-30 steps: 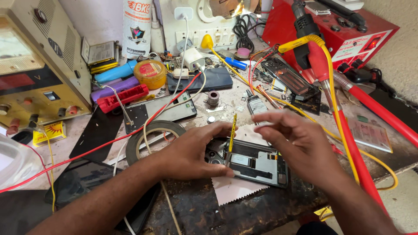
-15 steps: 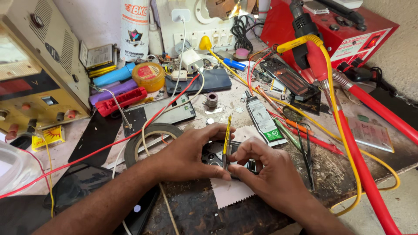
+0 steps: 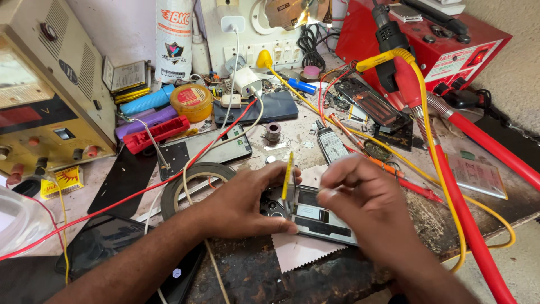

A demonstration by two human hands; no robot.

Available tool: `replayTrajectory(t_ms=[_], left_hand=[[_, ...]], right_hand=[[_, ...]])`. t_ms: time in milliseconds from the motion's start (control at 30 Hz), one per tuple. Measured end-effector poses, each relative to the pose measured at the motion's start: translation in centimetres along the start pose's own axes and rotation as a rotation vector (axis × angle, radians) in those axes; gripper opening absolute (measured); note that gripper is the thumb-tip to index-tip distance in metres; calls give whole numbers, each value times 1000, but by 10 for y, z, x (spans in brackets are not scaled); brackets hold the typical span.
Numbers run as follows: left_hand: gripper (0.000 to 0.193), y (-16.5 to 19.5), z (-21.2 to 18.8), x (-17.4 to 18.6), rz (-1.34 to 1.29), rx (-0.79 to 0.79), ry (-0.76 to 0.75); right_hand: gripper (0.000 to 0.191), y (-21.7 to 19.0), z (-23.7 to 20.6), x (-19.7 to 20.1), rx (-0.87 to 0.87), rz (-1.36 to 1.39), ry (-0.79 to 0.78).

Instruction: The person removes a battery from a disassembled smartphone using a metal prying tool, then places a new battery into the phone chassis. The person handles the phone body, batteries, and prying tool throughout the process.

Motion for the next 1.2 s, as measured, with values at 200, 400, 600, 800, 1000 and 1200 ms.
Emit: replayTrajectory(t_ms=[200,400,600,800,1000,1200], left_hand=[[88,3,2,4,-41,-22,15],[92,-1,1,0,-4,72,-29],[95,11,1,4,-117,-105,25],[96,14,3,5,-59,-119,18],[87,10,4,5,-120,-47,12],[81,14,5,6,-110,-106,36]], right_hand=[[21,-26,20,25,-15,-361,173],[20,-25,-5,-20,167,-668,84],[15,-32,-16,-35,246,-697,130],[11,-37,-12,-38,210,-840,138],[13,-41,-8,-48,317,-880,136],[12,-33,-4,-49,240,-745,164]])
Point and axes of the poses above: each hand's wrist, its own z-axis towards the middle knuckle, its own x-axis out of the back of the hand, y = z × x, the point moved 8 cm from there along z, towards the middle knuckle, and after that the axes turned 6 degrees about -x, right-handed, at the moved point
